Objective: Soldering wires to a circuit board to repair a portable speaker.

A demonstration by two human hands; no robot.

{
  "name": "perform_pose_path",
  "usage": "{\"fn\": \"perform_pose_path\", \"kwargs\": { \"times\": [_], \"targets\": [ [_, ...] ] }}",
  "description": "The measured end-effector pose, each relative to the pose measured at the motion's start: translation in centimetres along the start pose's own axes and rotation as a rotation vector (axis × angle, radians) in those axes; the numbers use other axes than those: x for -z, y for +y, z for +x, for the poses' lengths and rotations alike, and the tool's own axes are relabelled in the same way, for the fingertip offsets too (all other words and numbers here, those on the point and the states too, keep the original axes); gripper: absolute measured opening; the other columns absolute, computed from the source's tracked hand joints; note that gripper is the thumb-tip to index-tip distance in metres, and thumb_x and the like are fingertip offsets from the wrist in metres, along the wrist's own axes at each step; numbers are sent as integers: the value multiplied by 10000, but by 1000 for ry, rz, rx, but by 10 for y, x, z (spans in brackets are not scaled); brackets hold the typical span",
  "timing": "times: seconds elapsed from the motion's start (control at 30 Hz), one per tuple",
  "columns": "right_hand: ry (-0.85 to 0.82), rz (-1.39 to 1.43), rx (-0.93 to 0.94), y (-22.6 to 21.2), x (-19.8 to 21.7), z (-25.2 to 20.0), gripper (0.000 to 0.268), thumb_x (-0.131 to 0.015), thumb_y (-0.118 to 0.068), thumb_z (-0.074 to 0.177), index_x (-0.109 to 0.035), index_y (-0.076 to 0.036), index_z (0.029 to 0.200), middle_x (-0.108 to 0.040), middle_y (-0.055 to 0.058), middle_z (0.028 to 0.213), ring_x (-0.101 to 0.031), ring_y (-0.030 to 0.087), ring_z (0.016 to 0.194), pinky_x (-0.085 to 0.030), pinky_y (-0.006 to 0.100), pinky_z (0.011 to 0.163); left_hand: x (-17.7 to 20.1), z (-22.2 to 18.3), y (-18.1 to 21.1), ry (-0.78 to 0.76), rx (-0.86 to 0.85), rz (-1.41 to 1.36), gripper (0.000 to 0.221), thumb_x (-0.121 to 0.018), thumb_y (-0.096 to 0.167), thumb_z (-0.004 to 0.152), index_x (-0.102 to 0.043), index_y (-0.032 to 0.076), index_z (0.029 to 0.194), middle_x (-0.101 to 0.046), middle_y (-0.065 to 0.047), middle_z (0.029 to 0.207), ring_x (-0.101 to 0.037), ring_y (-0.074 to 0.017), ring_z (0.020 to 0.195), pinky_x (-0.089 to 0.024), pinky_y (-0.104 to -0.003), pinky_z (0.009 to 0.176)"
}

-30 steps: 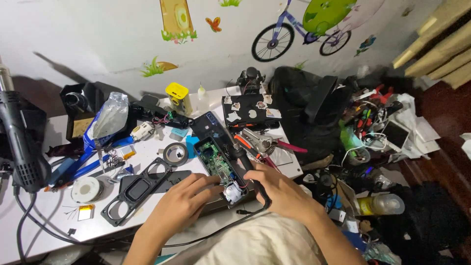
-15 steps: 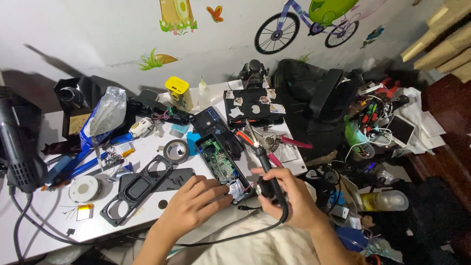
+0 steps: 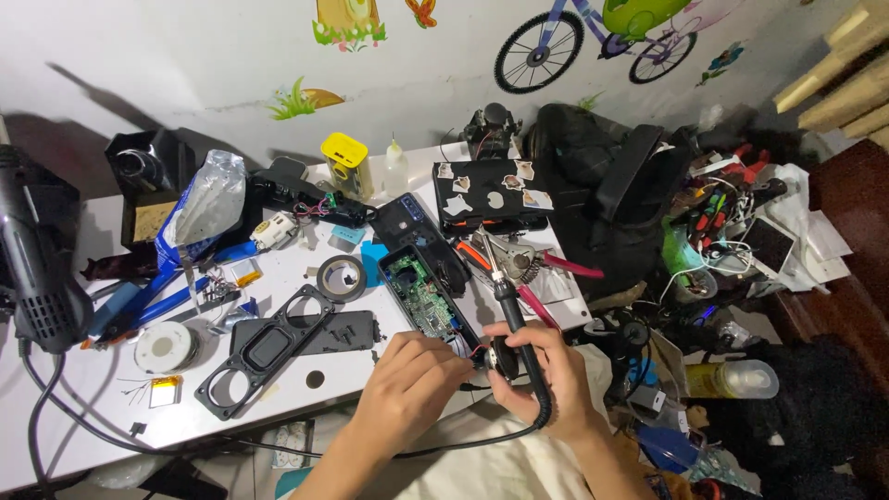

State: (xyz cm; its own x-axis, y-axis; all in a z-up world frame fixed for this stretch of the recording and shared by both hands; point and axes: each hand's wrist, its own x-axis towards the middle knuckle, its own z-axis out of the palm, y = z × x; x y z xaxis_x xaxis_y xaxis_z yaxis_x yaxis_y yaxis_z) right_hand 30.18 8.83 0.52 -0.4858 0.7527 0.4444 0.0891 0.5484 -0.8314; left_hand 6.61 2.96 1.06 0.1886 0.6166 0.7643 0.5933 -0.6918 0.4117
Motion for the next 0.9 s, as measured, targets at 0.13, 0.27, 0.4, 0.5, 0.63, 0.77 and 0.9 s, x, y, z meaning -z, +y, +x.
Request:
{"fn": "perform_pose_path", "kwargs": {
  "times": [0.13,0.27,0.4,0.5,0.63,0.77,0.9],
  "targets": [
    [40,-135,57,2,-5,-1,474,-850,-5,891,-570,-43,1271,-819,266,1357,-879,235,955,-720,293,854,-6,0,0,25,18,-4,21,-732,45,1125,-733,23,1128,-710,-84,1013,-680,-268,905,-513,-392,874],
    [36,-236,113,-4,-5,3,461,-853,-28,907,-582,-60,1279,-819,235,1366,-871,255,1038,-728,313,919,-7,0,1,35,41,-36,52,-735,69,1130,-732,16,1127,-725,-76,1024,-669,-260,883,-493,-383,862],
    [43,-246,158,-4,-7,6,430,-834,-7,919,-584,-59,1265,-816,262,1345,-852,267,1038,-713,335,944,-8,1,0,37,49,-64,68,-687,67,1150,-735,21,1135,-708,-68,1027,-657,-262,871,-487,-389,867],
    [44,-230,129,-4,-7,4,443,-855,-25,915,-589,-69,1267,-816,249,1357,-865,256,1035,-727,312,917,-9,0,0,39,60,-75,98,-656,78,1160,-734,30,1126,-718,-68,1030,-672,-266,879,-490,-392,867],
    [26,-173,106,-2,-7,2,442,-857,-47,936,-580,-68,1280,-804,273,1368,-863,261,1018,-728,324,904,-7,-3,-4,34,62,-108,70,-687,82,1145,-739,35,1151,-734,-72,1051,-684,-288,918,-503,-407,894],
    [-4,-120,116,-10,-12,9,435,-869,-99,965,-570,-55,1276,-789,308,1395,-877,323,1170,-734,341,974,-2,-5,-8,31,102,-171,69,-696,100,1134,-709,38,1158,-726,-116,1134,-695,-330,1019,-515,-450,923],
    [-48,-56,152,-11,-20,19,451,-840,-58,998,-533,-79,1327,-728,350,1462,-800,419,1338,-697,435,1110,2,-15,-21,17,128,-198,124,-685,148,1138,-682,26,1162,-674,-208,1345,-675,-391,1214,-568,-507,1056]
  ]
}}
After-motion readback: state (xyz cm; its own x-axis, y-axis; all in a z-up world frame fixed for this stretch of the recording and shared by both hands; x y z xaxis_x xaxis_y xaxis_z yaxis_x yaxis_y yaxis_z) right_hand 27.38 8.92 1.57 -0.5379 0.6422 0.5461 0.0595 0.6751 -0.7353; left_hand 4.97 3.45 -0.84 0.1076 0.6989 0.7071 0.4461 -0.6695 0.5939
